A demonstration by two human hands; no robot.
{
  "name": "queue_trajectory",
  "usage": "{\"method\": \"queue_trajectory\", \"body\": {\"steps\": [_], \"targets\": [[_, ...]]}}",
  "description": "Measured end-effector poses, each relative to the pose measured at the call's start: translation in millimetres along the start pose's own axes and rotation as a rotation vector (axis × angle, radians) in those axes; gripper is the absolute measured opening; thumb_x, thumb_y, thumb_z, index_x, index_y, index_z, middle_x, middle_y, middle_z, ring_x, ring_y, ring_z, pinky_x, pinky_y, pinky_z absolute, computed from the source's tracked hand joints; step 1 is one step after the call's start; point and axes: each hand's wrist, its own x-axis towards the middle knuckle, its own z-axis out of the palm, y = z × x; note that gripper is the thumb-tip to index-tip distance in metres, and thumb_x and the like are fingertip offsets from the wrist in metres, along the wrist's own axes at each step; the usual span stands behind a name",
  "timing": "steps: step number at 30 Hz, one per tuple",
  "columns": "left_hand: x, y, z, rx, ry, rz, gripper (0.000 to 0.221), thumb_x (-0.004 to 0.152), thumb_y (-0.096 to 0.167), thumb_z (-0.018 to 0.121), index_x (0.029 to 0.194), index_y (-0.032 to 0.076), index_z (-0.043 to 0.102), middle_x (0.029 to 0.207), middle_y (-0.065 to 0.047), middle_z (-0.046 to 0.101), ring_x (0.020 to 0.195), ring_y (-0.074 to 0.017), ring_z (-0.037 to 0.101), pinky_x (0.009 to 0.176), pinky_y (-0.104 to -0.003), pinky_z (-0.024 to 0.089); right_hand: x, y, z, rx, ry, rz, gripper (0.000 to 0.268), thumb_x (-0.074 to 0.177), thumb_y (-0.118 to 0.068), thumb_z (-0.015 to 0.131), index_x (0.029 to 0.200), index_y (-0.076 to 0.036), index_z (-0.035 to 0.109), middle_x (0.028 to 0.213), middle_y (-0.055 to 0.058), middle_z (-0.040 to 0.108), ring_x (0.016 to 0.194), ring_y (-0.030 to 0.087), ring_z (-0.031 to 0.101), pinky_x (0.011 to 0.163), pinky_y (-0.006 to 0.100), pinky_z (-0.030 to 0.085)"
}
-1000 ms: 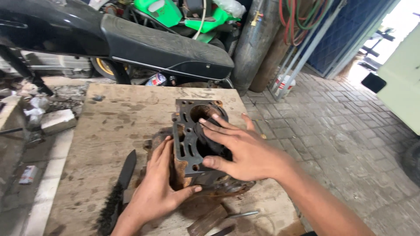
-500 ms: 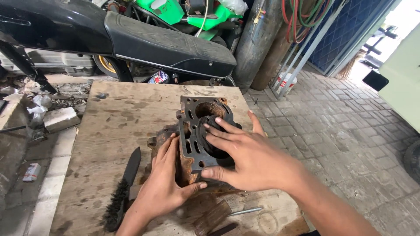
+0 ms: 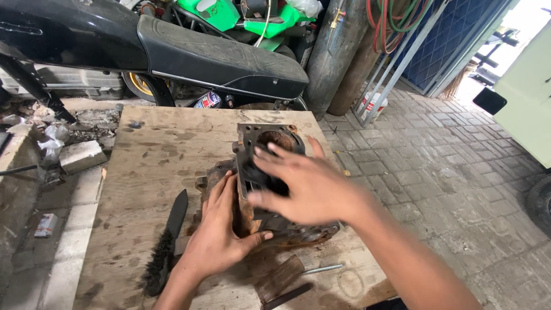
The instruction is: Manually sanding the top surface and cylinder bores of an engine block using sandpaper to remove rust and debris.
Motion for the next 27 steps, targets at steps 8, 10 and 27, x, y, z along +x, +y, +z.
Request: {"method": "queue_trajectory", "body": {"steps": [8, 10, 27], "targets": [[3.0, 16.6, -10.1, 0.002, -0.113, -0.166, 0.127, 0.078, 0.056, 0.086, 0.162, 0.002, 0.008, 0.17, -0.019, 0.012, 0.159, -0.0341, 0.004, 0.12, -0.061, 0.018, 55.2, -5.8, -22.4, 0.01, -0.008, 0.218, 0.094, 0.081, -0.072, 0.007, 0.158, -0.019, 0.019, 0.169, -0.006, 0.01, 0.156, 0.019, -0.002, 0.118, 0.067, -0.019], [3.6, 19.7, -12.7, 0.003, -0.14, -0.211, 0.127, 0.079, 0.059, 0.083, 0.163, 0.005, 0.004, 0.172, -0.016, 0.006, 0.16, -0.0332, 0.001, 0.119, -0.062, 0.018, 63.1, -4.8, -25.6, 0.008, 0.006, 0.223, 0.095, 0.081, -0.072, 0.009, 0.158, -0.018, 0.021, 0.168, -0.006, 0.015, 0.157, 0.02, -0.001, 0.118, 0.068, -0.018], [8.7, 19.0, -13.6, 0.006, -0.217, -0.313, 0.129, 0.08, 0.066, 0.079, 0.164, 0.01, -0.001, 0.174, -0.01, 0.0, 0.16, -0.0292, -0.002, 0.121, -0.057, 0.017, 80.3, 17.4, -17.6, -0.045, 0.107, 0.111, 0.087, 0.09, -0.068, 0.017, 0.154, -0.011, 0.031, 0.158, 0.007, 0.036, 0.155, 0.027, 0.009, 0.116, 0.071, -0.018]]}}
